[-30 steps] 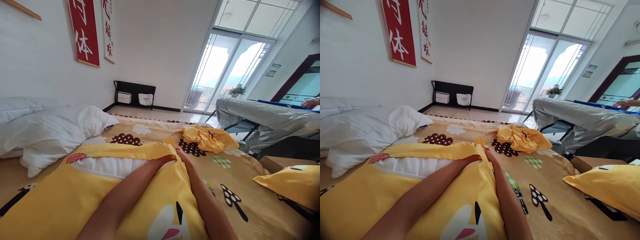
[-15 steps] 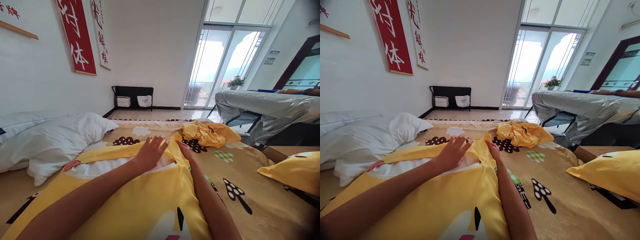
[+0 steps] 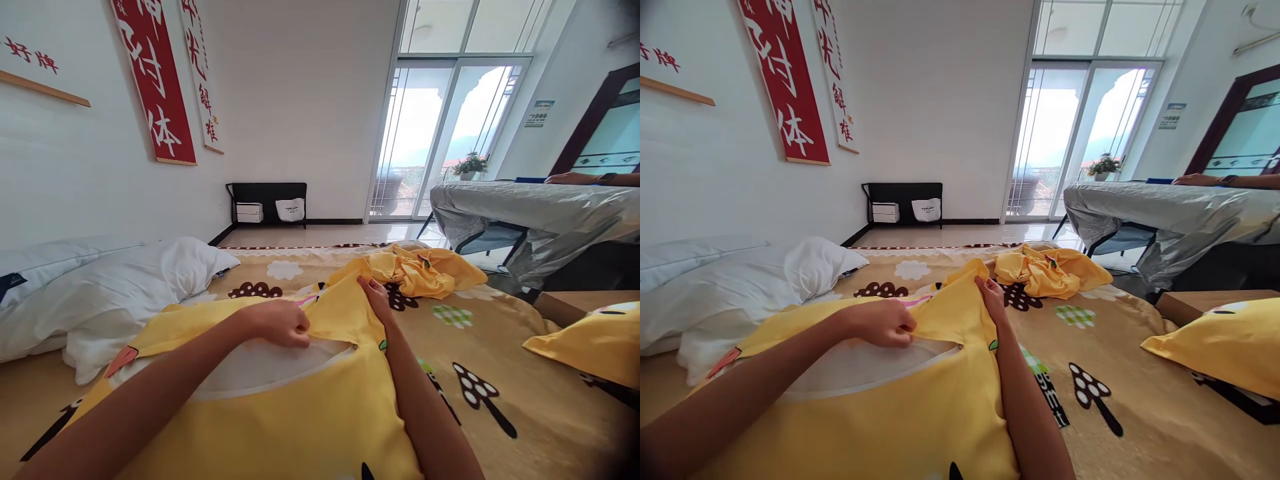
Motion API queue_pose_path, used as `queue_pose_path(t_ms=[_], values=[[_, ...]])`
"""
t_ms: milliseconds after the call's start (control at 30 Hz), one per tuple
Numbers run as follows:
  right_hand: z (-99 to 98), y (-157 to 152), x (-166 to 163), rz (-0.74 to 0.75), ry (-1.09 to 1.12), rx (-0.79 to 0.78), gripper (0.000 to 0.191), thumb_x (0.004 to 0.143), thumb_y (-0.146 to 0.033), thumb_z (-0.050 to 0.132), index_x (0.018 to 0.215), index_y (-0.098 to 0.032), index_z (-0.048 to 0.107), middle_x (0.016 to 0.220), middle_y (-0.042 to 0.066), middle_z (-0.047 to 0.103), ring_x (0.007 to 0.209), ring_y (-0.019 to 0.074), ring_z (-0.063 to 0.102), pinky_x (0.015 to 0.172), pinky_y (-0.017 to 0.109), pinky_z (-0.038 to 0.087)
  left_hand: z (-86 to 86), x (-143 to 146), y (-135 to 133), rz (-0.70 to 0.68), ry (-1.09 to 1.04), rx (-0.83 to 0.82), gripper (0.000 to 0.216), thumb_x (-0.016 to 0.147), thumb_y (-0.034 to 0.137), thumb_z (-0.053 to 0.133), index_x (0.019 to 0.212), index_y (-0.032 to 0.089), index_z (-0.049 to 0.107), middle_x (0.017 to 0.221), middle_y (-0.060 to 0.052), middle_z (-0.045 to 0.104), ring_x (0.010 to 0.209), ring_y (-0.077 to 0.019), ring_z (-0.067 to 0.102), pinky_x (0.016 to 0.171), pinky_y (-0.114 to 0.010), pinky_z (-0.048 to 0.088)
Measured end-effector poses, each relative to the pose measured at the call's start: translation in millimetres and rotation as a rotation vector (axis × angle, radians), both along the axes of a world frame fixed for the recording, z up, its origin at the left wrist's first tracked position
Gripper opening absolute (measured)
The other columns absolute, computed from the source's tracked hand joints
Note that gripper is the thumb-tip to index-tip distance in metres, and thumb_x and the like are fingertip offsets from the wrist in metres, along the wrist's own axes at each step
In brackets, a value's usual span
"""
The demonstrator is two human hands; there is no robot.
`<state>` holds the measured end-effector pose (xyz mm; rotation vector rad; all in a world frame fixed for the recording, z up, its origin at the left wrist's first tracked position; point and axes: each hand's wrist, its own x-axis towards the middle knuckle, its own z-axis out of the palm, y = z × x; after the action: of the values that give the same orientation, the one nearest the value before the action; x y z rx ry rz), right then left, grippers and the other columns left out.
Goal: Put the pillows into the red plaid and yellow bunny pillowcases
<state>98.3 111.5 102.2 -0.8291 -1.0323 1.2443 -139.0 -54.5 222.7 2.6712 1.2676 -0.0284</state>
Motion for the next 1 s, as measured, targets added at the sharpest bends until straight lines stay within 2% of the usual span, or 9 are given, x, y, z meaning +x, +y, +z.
queue_pose_path(t_ms=[100, 200, 300, 367, 433, 500, 733, 900, 1000], values=[[18.6, -17.1, -3.3, 0.058, 0.007, 0.066, 0.047, 0.051, -0.051, 0.083, 0.084, -0.02, 0.069, 0.081, 0.004, 0.073, 0.079, 0.0253, 0.068, 0.064, 0.033, 0.055, 15.9, 13.9, 38.2, 0.209, -0.418, -0.131, 0.04, 0.089, 0.044, 0.04, 0.069, 0.018, 0.063, 0.068, -0.002, 0.065, 0.065, -0.0146, 0.059, 0.062, -0.023, 0.043], [35.8, -31.2, -4.5, 0.079, 0.0, 0.119, 0.044, 0.055, -0.052, 0.081, 0.084, -0.021, 0.068, 0.083, 0.003, 0.073, 0.083, 0.0253, 0.068, 0.065, 0.032, 0.055, 11.8, 37.2, 78.3, 0.452, -0.669, -0.099, 0.029, 0.083, 0.041, 0.052, 0.088, 0.016, 0.066, 0.084, -0.006, 0.07, 0.08, -0.0174, 0.062, 0.068, -0.023, 0.045], [47.2, -41.7, -1.3, 0.084, -0.011, 0.144, 0.041, 0.059, -0.053, 0.079, 0.083, -0.022, 0.068, 0.081, 0.002, 0.073, 0.082, 0.0245, 0.068, 0.064, 0.032, 0.056, -4.3, 54.6, 98.0, 0.418, -0.721, -0.287, 0.033, 0.075, 0.044, 0.062, 0.09, 0.016, 0.067, 0.085, -0.005, 0.07, 0.074, -0.0177, 0.063, 0.063, -0.023, 0.046], [51.0, -46.2, 2.5, 0.083, -0.017, 0.142, 0.039, 0.059, -0.052, 0.08, 0.08, -0.022, 0.069, 0.078, 0.001, 0.073, 0.08, 0.0242, 0.068, 0.064, 0.032, 0.056, -15.9, 58.1, 100.5, 0.305, -0.791, -0.351, 0.034, 0.071, 0.048, 0.064, 0.083, 0.016, 0.066, 0.079, -0.003, 0.068, 0.071, -0.0167, 0.061, 0.06, -0.023, 0.046], [52.2, -48.3, 6.2, 0.078, -0.016, 0.128, 0.037, 0.057, -0.052, 0.081, 0.076, -0.023, 0.069, 0.075, 0.001, 0.072, 0.079, 0.0243, 0.068, 0.063, 0.033, 0.057, -25.0, 56.8, 99.2, 0.211, -0.9, -0.301, 0.034, 0.072, 0.049, 0.064, 0.078, 0.015, 0.064, 0.074, 0.0, 0.065, 0.069, -0.0152, 0.058, 0.06, -0.023, 0.045], [51.0, -48.6, 9.1, 0.075, -0.006, 0.107, 0.037, 0.056, -0.053, 0.082, 0.073, -0.023, 0.07, 0.074, 0.001, 0.072, 0.077, 0.0247, 0.068, 0.061, 0.033, 0.057, -30.6, 53.9, 97.8, 0.209, -0.994, -0.206, 0.033, 0.075, 0.048, 0.06, 0.076, 0.015, 0.062, 0.069, 0.001, 0.062, 0.066, -0.0135, 0.055, 0.06, -0.022, 0.044], [33.4, -47.8, 16.5, 0.081, 0.014, 0.037, 0.044, 0.054, -0.056, 0.081, 0.077, -0.021, 0.072, 0.071, 0.002, 0.072, 0.07, 0.0227, 0.068, 0.057, 0.031, 0.055, -37.4, 52.4, 104.2, 0.498, -1.058, -0.018, 0.023, 0.082, 0.035, 0.048, 0.071, 0.017, 0.056, 0.066, 0.001, 0.056, 0.063, -0.013, 0.051, 0.059, -0.023, 0.04], [22.9, -47.3, 23.9, 0.138, -0.035, -0.026, 0.037, 0.059, -0.05, 0.081, 0.076, -0.019, 0.072, 0.067, 0.002, 0.071, 0.054, 0.015, 0.062, 0.048, 0.024, 0.048, -42.8, 44.6, 108.9, 0.699, -1.056, 0.029, 0.021, 0.076, 0.027, 0.049, 0.057, 0.019, 0.048, 0.057, 0.001, 0.049, 0.059, -0.0137, 0.048, 0.056, -0.024, 0.037], [20.4, -45.0, 23.5, 0.15, -0.035, -0.033, 0.034, 0.064, -0.049, 0.078, 0.083, -0.021, 0.072, 0.068, 0.001, 0.071, 0.055, 0.0133, 0.062, 0.048, 0.022, 0.047, -42.3, 38.5, 108.0, 0.76, -1.038, 0.038, 0.023, 0.073, 0.024, 0.047, 0.052, 0.02, 0.039, 0.054, 0.002, 0.043, 0.055, -0.0126, 0.043, 0.053, -0.024, 0.035]])
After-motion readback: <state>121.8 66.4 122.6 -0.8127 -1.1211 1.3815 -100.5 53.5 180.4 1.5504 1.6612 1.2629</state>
